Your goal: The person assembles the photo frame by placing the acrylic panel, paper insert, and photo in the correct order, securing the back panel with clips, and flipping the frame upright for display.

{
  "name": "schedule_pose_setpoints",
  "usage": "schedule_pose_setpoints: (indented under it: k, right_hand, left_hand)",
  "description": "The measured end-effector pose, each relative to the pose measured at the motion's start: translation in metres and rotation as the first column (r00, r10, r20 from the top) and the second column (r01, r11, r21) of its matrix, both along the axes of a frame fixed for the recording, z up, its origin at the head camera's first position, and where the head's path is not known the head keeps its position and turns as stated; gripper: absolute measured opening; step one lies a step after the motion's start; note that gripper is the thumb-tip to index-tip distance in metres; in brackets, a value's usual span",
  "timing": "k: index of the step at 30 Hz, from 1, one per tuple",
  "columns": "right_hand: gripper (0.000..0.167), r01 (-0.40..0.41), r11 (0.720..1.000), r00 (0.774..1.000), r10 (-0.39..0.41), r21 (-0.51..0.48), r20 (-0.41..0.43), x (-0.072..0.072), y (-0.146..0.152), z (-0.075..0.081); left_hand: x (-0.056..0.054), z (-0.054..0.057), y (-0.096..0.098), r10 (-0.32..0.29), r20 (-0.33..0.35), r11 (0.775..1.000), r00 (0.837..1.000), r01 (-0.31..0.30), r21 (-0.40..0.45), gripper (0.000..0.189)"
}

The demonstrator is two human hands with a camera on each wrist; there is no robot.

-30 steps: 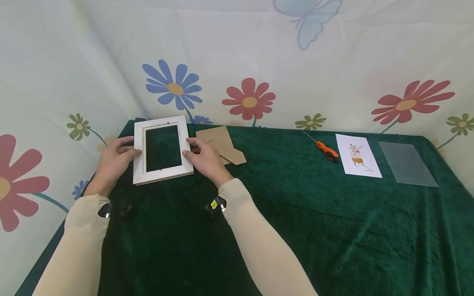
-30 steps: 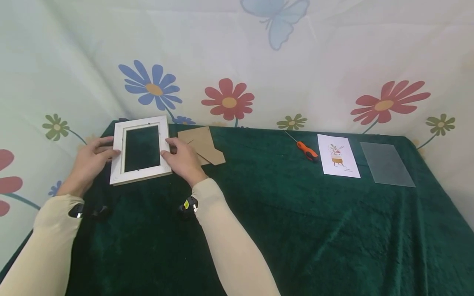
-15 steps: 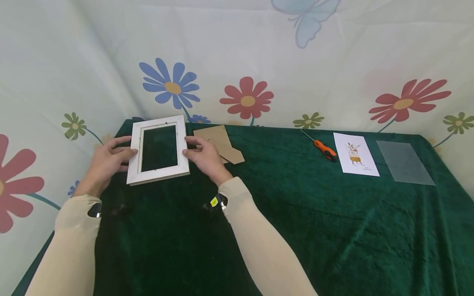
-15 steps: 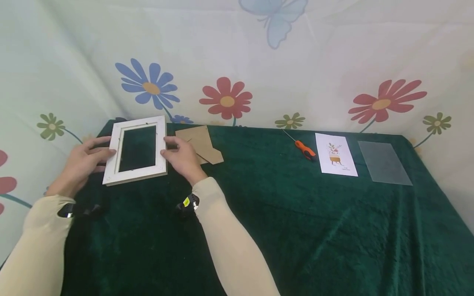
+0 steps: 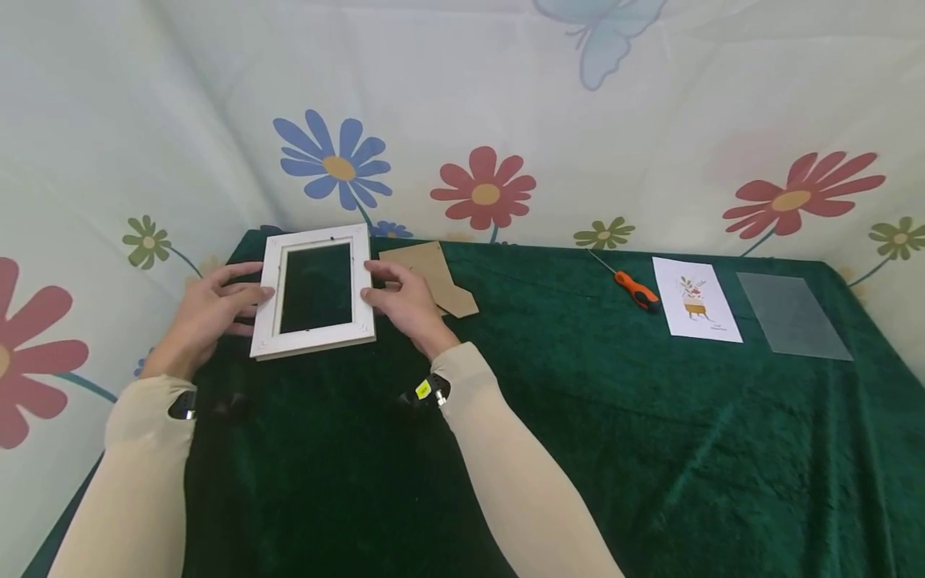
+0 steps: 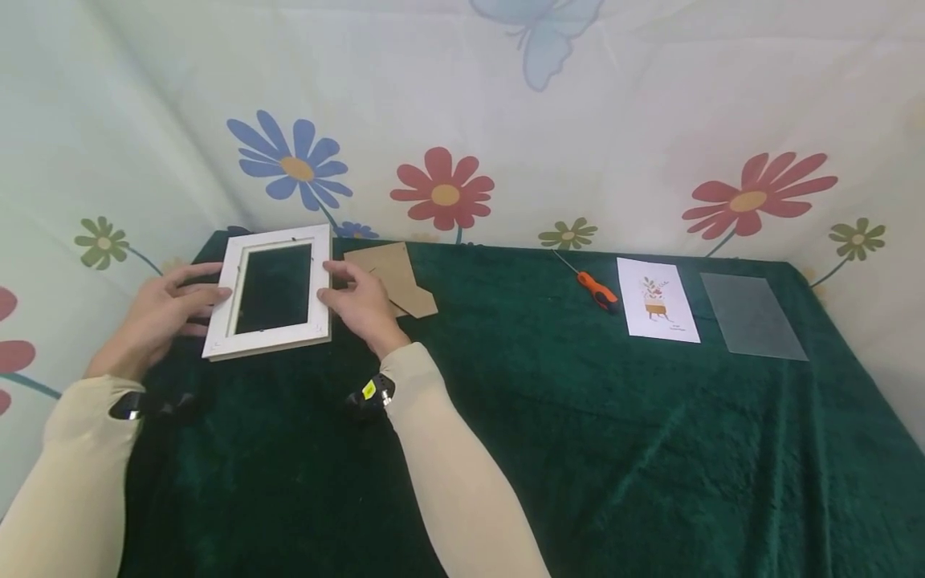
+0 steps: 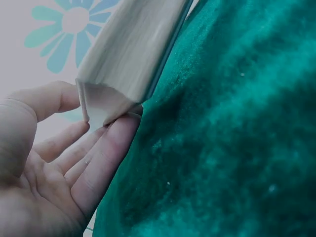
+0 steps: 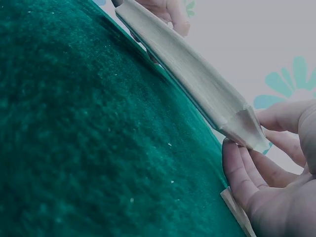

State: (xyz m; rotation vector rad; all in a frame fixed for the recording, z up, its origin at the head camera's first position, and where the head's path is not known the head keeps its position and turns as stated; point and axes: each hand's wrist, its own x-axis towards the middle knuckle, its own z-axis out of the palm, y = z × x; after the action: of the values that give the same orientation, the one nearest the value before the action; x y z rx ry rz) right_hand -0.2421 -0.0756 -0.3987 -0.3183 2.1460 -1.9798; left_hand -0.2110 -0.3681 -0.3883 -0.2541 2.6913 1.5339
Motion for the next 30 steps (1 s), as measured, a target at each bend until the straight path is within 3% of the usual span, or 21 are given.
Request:
schedule_pose_setpoints:
  k: [15, 30]
  right_hand:
    - [0.044, 0.000, 1.000, 1.000, 0.000, -0.009, -0.019, 0.004, 0.011, 0.015]
    - [0.045, 0.018, 0.999, 0.998, -0.016, 0.044, -0.059, 0.000, 0.050, 0.035]
  left_hand:
    - [0.002, 0.007, 0.009, -0.006, -0.024, 1.000, 1.000, 0.006, 0.030, 0.081]
    - [-0.003, 0.021, 0.048, -0.021, -0.058, 0.996, 0.998, 0.027, 0.090, 0.076]
